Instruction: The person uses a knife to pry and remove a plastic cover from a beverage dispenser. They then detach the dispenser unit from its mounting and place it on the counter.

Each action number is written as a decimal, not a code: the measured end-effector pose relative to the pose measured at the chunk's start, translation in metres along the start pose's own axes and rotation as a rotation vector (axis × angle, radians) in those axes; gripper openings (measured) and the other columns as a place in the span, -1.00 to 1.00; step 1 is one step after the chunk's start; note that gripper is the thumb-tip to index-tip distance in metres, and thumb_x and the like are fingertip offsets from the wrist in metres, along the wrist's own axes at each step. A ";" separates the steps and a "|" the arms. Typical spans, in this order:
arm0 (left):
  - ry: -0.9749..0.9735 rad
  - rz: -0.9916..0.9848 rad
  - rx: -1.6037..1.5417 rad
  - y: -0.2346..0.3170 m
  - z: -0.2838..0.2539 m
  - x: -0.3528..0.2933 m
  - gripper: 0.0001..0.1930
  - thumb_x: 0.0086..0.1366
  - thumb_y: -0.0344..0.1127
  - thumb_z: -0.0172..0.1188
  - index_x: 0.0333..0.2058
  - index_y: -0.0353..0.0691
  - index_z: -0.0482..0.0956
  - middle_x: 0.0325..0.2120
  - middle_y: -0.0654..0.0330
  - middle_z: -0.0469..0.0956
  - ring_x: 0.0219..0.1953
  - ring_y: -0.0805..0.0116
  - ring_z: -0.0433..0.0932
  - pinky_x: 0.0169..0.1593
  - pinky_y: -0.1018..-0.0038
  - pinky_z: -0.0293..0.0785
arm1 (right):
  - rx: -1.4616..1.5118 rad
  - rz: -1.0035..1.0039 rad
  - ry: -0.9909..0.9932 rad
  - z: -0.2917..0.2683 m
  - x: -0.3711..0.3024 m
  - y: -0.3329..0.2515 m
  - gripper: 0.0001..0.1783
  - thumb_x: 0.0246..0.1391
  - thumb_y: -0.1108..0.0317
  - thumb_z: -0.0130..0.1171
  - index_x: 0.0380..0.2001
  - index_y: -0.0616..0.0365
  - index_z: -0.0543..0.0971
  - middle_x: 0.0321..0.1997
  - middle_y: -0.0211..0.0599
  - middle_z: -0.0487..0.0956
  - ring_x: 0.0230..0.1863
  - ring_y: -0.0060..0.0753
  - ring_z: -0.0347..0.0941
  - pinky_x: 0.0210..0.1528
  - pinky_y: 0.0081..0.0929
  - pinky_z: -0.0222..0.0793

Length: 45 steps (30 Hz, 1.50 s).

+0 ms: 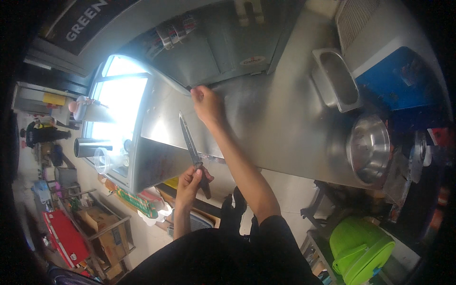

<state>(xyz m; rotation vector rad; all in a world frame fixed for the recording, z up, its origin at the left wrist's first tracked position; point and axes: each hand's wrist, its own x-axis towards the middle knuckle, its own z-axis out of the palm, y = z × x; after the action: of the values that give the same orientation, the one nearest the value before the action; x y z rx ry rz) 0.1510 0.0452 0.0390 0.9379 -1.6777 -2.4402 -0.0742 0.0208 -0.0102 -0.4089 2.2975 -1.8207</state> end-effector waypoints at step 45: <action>-0.018 -0.009 0.022 0.021 0.010 -0.012 -0.74 0.33 -0.21 -0.01 -0.22 -0.32 0.47 -0.42 0.24 0.53 -0.32 0.50 0.50 -0.14 0.55 0.43 | -1.055 0.281 0.811 -0.397 -0.129 0.009 -0.73 0.04 0.09 0.09 -0.27 -0.06 0.60 -0.34 -0.26 0.59 -0.27 -0.21 0.53 -0.26 -0.35 0.39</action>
<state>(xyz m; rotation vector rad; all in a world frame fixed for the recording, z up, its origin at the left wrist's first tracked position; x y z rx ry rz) 0.1497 0.0487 0.0645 0.9309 -1.7127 -2.4480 -0.0763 0.4306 0.0701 0.6500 3.4612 -0.5059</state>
